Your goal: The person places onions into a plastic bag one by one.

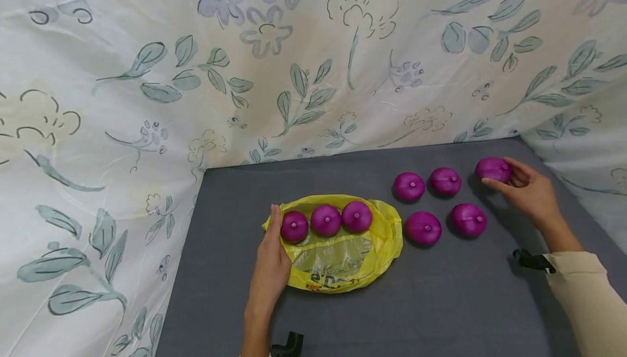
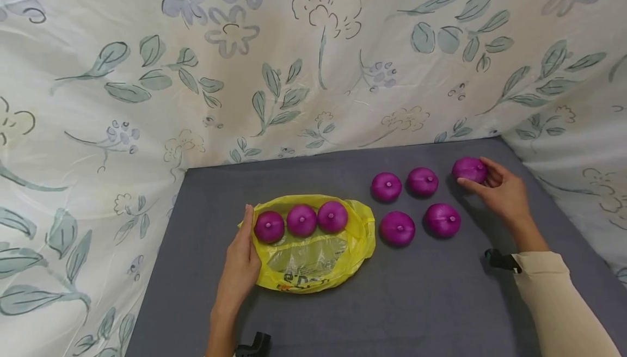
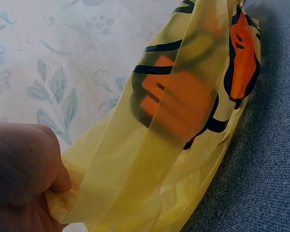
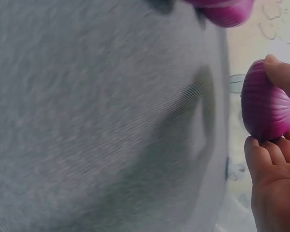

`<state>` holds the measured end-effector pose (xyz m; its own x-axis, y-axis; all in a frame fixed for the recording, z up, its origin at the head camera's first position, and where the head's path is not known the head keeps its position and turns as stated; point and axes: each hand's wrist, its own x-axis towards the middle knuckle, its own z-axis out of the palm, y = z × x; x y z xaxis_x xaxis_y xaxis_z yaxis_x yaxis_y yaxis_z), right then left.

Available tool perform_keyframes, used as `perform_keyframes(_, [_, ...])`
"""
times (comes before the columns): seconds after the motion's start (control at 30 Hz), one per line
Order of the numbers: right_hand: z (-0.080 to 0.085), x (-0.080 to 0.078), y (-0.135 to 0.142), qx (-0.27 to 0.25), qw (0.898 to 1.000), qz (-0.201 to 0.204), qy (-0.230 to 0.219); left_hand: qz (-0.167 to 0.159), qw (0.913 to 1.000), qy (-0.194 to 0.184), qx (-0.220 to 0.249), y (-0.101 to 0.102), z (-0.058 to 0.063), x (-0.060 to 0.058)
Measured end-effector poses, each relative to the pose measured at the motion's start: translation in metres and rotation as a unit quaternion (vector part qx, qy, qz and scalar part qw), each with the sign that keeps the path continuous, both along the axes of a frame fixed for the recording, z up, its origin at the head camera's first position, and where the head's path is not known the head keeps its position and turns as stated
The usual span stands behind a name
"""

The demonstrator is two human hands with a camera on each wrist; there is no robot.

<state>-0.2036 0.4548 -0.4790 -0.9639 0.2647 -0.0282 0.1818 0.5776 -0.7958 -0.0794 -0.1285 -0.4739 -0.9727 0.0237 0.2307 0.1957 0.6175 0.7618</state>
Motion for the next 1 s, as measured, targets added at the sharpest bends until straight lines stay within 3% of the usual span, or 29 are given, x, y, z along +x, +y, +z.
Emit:
perform_keyframes(0.33, [0.036,0.006,-0.023,-0.036,0.998,0.002,0.044,-0.003,1.0000,-0.003,0.004,0.001,0.001,0.001])
perform_keyframes(0.6, [0.068,0.021,-0.051,-0.060,0.995,0.001,0.075,-0.004,1.0000,-0.003,-0.006,0.003,0.001,0.000])
perform_keyframes(1.0, [0.104,0.047,-0.103,-0.083,0.983,0.063,0.150,-0.006,1.0000,0.000,-0.006,0.000,0.001,0.000])
